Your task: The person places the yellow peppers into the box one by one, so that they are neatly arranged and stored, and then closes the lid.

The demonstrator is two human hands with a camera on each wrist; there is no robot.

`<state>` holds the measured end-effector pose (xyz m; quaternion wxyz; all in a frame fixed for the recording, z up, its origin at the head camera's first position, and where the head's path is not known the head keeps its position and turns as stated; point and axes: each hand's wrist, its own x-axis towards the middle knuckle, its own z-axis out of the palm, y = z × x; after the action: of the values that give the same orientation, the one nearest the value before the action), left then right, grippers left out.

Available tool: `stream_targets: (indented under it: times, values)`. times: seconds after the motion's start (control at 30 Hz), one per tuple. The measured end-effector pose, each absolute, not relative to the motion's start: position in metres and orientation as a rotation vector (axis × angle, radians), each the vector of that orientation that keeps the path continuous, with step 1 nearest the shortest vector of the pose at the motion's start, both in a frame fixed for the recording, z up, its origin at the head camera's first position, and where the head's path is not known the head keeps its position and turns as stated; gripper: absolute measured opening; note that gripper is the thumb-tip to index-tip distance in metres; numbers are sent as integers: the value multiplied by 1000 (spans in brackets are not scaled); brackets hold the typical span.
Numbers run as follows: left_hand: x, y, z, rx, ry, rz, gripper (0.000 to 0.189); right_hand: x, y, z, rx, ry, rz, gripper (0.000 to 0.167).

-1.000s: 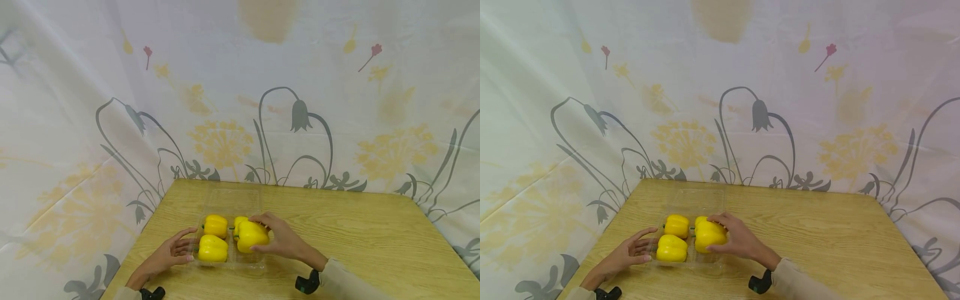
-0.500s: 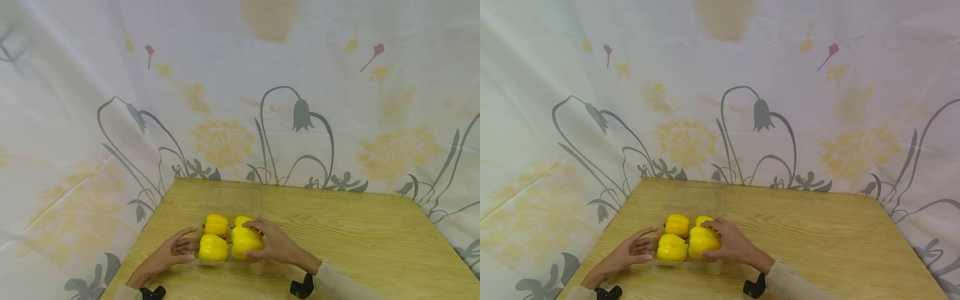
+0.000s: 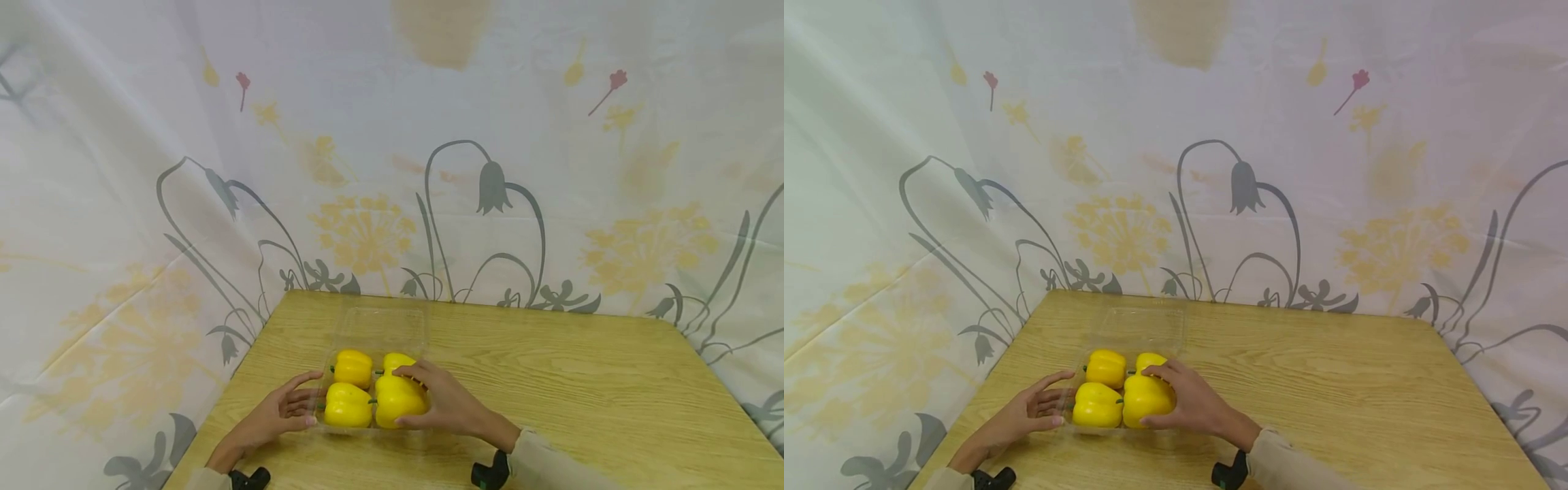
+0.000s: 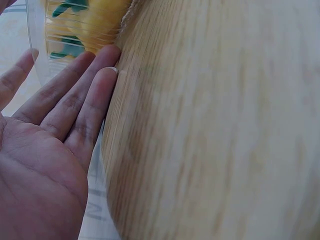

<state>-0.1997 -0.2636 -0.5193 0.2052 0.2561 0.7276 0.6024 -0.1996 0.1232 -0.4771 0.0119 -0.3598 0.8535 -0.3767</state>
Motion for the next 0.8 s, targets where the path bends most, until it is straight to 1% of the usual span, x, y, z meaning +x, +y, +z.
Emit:
stream_targets:
  times: [0.2,0.53,0.8]
  values:
    - [-200,-264,-519,720,2022,1682,72,-199,122,-478,-1133,2685,-1172,68]
    - [-199,-263,-518,722,2031,1680,72,-196,121,-481,-1049,2731,-1090,69]
    - [-199,-263,-517,721,2022,1683,73,-196,119,-485,-1059,2759,-1042,70]
